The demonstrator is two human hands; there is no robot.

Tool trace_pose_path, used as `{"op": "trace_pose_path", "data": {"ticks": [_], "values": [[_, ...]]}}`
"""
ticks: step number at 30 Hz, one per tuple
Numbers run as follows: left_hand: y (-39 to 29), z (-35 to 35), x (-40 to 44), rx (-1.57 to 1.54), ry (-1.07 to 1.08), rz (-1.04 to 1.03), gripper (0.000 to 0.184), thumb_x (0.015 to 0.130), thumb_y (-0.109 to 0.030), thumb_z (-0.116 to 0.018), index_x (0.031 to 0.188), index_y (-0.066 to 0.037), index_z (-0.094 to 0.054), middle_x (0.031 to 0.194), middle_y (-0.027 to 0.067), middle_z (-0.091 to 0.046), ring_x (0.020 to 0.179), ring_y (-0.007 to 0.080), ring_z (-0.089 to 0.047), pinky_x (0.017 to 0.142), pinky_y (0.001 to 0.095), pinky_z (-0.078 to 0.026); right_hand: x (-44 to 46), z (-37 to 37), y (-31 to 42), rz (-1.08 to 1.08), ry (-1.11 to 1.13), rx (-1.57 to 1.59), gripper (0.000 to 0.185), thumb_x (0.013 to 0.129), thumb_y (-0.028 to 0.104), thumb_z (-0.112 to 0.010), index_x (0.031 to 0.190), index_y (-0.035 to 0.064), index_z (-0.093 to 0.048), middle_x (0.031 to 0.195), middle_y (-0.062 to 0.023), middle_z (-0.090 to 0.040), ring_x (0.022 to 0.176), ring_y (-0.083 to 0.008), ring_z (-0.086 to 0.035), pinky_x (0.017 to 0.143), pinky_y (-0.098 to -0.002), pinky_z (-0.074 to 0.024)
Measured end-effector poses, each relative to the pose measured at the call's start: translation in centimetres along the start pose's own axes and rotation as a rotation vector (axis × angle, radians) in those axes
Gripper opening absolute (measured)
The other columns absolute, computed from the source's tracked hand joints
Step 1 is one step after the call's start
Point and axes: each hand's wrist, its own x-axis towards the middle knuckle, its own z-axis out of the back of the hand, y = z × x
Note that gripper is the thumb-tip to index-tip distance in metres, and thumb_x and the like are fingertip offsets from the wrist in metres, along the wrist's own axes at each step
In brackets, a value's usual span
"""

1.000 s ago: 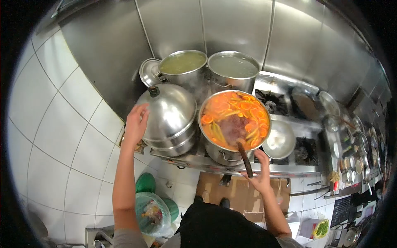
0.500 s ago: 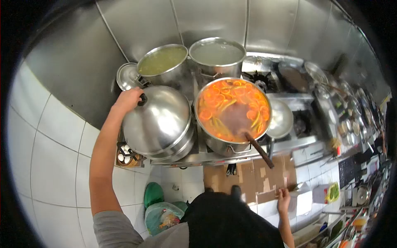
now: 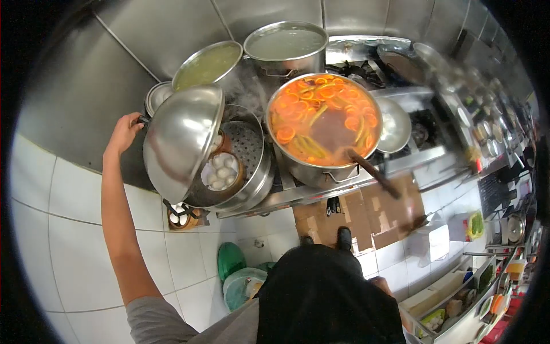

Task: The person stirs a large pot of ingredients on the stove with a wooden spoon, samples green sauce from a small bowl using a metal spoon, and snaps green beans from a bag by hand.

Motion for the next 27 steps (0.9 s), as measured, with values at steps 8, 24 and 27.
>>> {"op": "trace_pose_path", "data": {"ticks": [8,24,27], "values": [[0.0,0.9,-0.4,-0.042,0.059,0.075,0.022,0.083,-0.005,-0.062,0.103,0.003,-0.060,0.083,0.0118,-0.064,0.074,0.0202,-0.056,0.071,0.0324,-0.044,5.2,0.5,-0.1,0.019,-0.002,0.277,0.026,0.089,0.017,-0.059,0.101,-0.0060,-0.058,0.084,-0.0147,-0.066,0.065,-0.0224,-0.065,0.051,-0.0313,-0.0523],[-9.4,-8.8,1.2,0.466,0.107,-0.126,0.018,0.078,-0.009,-0.061,0.093,0.000,-0.062,0.098,0.0207,-0.061,0.094,0.0383,-0.058,0.079,0.0460,-0.048,3.7,-1.2,-1.4,0.042,-0.086,0.307,0.022,0.091,0.017,-0.056,0.100,-0.0024,-0.058,0.087,-0.0144,-0.066,0.066,-0.0218,-0.064,0.053,-0.0326,-0.0536],[-8.6,-8.2,1.9,0.531,0.248,-0.052,0.022,0.077,-0.009,-0.060,0.098,-0.001,-0.062,0.102,0.0218,-0.061,0.097,0.0383,-0.058,0.083,0.0465,-0.047,3.5,-2.1,-3.8,-0.022,-0.073,0.391,0.025,0.089,0.018,-0.060,0.100,-0.0042,-0.059,0.083,-0.0138,-0.066,0.064,-0.0209,-0.064,0.051,-0.0316,-0.0523]]}}
